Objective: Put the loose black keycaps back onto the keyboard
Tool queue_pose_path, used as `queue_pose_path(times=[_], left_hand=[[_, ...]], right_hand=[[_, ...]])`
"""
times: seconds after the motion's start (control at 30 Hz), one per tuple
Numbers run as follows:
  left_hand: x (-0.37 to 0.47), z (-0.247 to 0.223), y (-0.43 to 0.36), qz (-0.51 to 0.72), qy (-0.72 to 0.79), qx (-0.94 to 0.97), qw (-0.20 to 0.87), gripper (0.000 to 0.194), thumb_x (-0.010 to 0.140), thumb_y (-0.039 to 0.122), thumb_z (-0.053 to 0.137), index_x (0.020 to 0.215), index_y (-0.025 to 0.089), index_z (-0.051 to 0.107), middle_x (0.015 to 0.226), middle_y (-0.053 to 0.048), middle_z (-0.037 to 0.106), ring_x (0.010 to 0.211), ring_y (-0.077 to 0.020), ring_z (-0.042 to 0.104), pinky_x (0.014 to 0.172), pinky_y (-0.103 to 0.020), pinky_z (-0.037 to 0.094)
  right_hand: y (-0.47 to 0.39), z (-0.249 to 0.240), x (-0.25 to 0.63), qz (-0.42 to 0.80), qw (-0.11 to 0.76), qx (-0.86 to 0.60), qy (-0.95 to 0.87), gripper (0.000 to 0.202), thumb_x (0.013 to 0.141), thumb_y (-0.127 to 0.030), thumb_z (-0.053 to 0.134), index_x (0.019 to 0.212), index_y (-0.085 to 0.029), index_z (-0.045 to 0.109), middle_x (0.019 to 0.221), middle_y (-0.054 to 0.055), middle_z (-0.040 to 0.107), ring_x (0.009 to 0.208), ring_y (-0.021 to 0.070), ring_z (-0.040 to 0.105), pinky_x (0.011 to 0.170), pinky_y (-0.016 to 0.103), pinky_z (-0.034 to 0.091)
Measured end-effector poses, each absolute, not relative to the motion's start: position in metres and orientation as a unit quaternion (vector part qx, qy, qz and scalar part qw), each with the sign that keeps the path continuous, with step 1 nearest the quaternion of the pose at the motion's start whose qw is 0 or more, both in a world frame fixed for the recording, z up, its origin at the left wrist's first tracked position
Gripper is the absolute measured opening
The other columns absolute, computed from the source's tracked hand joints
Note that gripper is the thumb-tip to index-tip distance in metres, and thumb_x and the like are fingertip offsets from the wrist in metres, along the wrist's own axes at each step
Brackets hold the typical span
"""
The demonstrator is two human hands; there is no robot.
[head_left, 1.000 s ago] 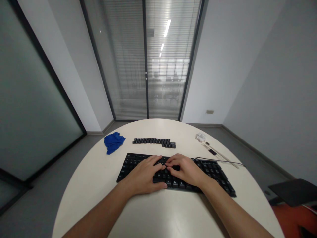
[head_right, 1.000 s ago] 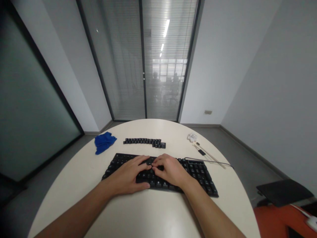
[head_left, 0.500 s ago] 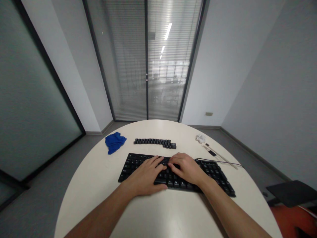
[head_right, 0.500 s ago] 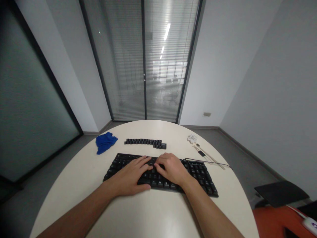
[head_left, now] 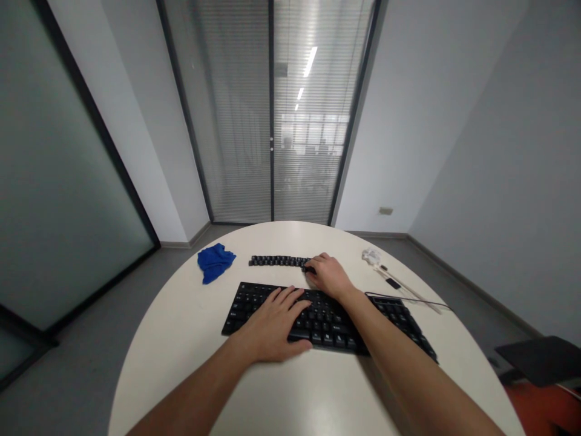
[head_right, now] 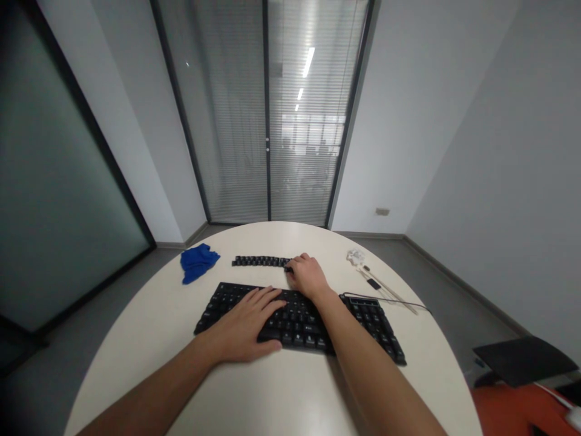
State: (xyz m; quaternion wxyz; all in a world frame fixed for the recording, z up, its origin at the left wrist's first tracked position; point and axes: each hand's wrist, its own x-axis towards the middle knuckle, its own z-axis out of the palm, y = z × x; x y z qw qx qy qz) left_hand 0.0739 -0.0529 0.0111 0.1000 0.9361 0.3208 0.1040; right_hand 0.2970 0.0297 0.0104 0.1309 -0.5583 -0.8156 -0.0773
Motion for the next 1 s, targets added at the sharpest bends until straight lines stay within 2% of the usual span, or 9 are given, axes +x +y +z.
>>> queue_pose_path(times=[0.37, 0.57, 0.8, 1.0], left_hand=[[0.073, 0.009, -0.052, 0.112, 0.313, 0.937, 0.102, 0.074, 0.084, 0.055, 0.061, 0.147, 0.022, 0.04, 0.159, -0.011, 0.034, 0.147, -0.034, 0.028, 0.123, -0.054, 0.019], [0.073, 0.011, -0.053, 0.11, 0.316, 0.937, 0.104, 0.073, 0.085, 0.053, 0.062, 0.147, 0.022, 0.04, 0.159, -0.011, 0.034, 0.148, -0.0336, 0.027, 0.123, -0.054, 0.019], [0.072, 0.008, -0.052, 0.111, 0.313, 0.938, 0.1, 0.073, 0.085, 0.054, 0.062, 0.146, 0.02, 0.043, 0.16, -0.012, 0.034, 0.149, -0.033, 0.025, 0.123, -0.053, 0.02], [0.072, 0.007, -0.051, 0.101, 0.317, 0.937, 0.107, 0.074, 0.086, 0.055, 0.061, 0.148, 0.02, 0.041, 0.161, -0.012, 0.032, 0.15, -0.0336, 0.022, 0.122, -0.055, 0.019]], right_hand=[[0.031, 0.012, 0.293, -0.043, 0.142, -0.501, -0.853, 0.014, 0.087, -0.015, 0.065, 0.099, -0.018, 0.073, 0.097, 0.008, 0.074, 0.107, 0.025, 0.059, 0.091, 0.033, 0.045], [0.001, 0.028, 0.306, 0.064, 0.279, -0.538, -0.793, 0.018, 0.091, -0.026, 0.064, 0.104, -0.021, 0.075, 0.102, 0.006, 0.074, 0.101, 0.0233, 0.063, 0.092, 0.035, 0.048], [-0.047, 0.022, 0.32, 0.192, 0.336, -0.51, -0.768, 0.017, 0.086, -0.034, 0.07, 0.096, -0.022, 0.078, 0.1, 0.007, 0.073, 0.1, 0.0234, 0.065, 0.095, 0.037, 0.048], [-0.057, 0.011, 0.319, 0.222, 0.305, -0.48, -0.792, 0.014, 0.088, -0.032, 0.069, 0.094, -0.024, 0.079, 0.099, 0.007, 0.073, 0.098, 0.0218, 0.065, 0.094, 0.036, 0.049]])
